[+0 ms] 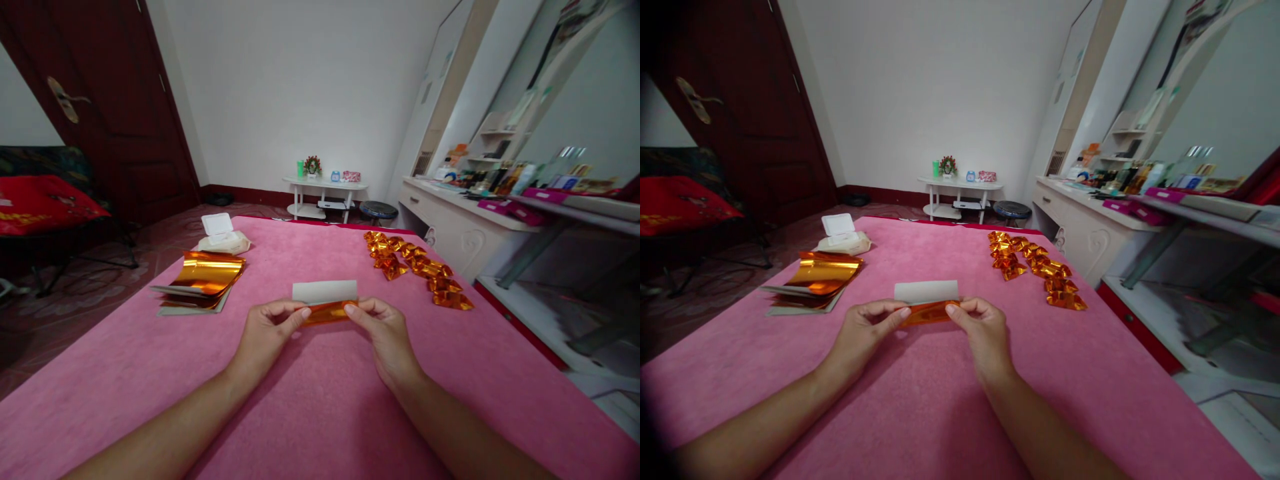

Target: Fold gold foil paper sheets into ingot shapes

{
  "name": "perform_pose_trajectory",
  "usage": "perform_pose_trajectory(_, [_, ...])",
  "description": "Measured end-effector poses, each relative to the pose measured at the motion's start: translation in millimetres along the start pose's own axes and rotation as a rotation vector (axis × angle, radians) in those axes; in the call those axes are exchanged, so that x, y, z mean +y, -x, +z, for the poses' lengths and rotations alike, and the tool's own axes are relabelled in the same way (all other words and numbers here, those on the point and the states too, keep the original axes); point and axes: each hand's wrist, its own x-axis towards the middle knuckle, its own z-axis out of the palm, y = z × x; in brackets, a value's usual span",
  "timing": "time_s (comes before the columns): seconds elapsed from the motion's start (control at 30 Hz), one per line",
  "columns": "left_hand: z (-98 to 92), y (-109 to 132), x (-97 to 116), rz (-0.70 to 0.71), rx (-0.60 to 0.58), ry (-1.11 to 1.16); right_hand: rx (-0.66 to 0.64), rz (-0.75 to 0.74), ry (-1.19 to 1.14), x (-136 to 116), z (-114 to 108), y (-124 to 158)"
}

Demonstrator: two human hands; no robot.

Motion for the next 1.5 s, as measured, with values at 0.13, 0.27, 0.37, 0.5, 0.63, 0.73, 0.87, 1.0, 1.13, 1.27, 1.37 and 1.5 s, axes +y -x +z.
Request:
perform_pose_trajectory(0.13, [-1.2,0.2,-0.1,0.002,-0.006,0.008,0.018,0.018,-0.059,3.1,-1.0,-2.6])
perform_pose_trajectory(0.27, [-1.9,0.0,-1.5,-0.010,-0.011,0.018,0.002,0.034,-0.103,5.6,-2.5,-4.4])
perform_pose_trajectory(0.37, [-1.5,0.0,-3.2,-0.041,-0.007,0.034,0.010,0.056,-0.136,5.5,-3.1,-5.3])
perform_pose_trajectory(0.5, [-1.5,0.1,-4.4,-0.064,0.009,0.051,0.006,0.088,-0.179,4.5,-2.8,-6.0])
perform_pose_trajectory(0.63, [-2.5,-0.8,-4.2,-0.079,0.043,0.055,-0.004,0.103,-0.196,4.8,-2.7,-6.1])
perform_pose_trajectory(0.73, [-2.9,-2.4,-3.8,-0.093,0.072,0.050,-0.005,0.115,-0.204,6.5,-3.2,-6.4])
perform_pose_trajectory(0.87, [-2.4,-3.7,-3.4,-0.096,0.089,0.053,-0.007,0.134,-0.216,9.5,-4.6,-7.8])
perform_pose_trajectory(1.0, [-2.0,-3.9,-2.7,-0.092,0.089,0.051,0.000,0.145,-0.202,12.5,-6.6,-9.7])
perform_pose_trajectory(1.13, [-1.9,-4.2,-3.0,-0.104,0.092,0.051,-0.011,0.150,-0.203,14.7,-8.0,-11.1])
perform_pose_trajectory(1.27, [-1.8,-4.6,-4.3,-0.112,0.093,0.080,-0.020,0.157,-0.188,15.9,-8.4,-11.3])
perform_pose_trajectory(1.37, [-1.8,-4.6,-4.8,-0.106,0.090,0.086,-0.032,0.166,-0.181,15.6,-8.4,-10.8])
perform_pose_trajectory(1.5, [-2.0,-4.5,-4.5,-0.093,0.083,0.080,-0.040,0.177,-0.189,14.5,-8.4,-10.6])
